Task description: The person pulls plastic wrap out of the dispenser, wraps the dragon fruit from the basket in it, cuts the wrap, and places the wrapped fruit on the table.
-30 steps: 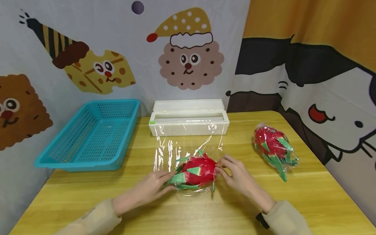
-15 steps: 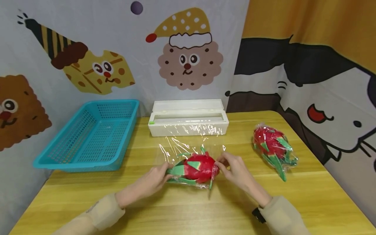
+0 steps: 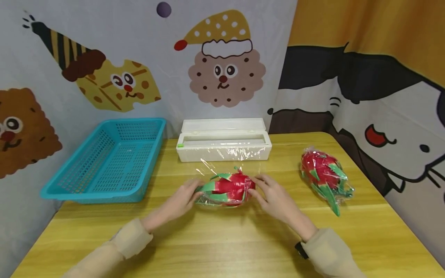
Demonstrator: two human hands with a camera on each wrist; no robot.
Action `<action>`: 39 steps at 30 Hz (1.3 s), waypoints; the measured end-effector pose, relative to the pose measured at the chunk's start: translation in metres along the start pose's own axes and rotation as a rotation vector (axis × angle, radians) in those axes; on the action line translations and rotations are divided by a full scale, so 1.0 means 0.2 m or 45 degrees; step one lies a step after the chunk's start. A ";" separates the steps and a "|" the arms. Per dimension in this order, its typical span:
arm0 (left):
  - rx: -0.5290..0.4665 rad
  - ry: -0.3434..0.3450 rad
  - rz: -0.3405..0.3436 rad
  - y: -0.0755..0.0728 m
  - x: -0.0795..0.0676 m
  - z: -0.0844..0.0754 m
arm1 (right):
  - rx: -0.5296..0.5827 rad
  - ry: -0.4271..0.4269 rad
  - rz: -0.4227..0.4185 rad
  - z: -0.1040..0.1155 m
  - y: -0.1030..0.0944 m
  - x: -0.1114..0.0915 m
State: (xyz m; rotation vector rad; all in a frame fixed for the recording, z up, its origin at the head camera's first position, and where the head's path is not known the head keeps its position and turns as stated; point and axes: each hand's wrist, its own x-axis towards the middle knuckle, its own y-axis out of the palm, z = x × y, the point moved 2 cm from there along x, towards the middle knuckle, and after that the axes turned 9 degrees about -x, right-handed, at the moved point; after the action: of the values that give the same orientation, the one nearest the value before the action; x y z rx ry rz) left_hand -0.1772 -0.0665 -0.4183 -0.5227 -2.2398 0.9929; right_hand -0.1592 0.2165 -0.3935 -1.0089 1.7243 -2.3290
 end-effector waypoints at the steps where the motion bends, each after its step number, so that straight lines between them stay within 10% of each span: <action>1: 0.007 -0.014 -0.019 0.00 0.01 0.00 | -0.025 0.023 0.042 0.00 0.00 0.00; 12: 0.077 -0.110 -0.075 -0.01 0.07 0.01 | 0.015 0.028 0.083 0.00 0.03 0.01; 27: 0.135 0.003 -0.186 -0.01 0.12 0.01 | -0.212 -0.076 0.128 -0.01 0.06 0.04; 39: 0.271 0.011 -0.044 -0.02 0.12 0.00 | -0.131 0.076 0.201 -0.10 0.10 0.16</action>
State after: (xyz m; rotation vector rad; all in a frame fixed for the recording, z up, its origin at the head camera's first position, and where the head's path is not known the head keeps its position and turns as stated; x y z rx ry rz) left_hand -0.1954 -0.0551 -0.4072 -0.3918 -2.0967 1.1911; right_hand -0.2021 0.2123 -0.4003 -0.7914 1.8879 -2.2151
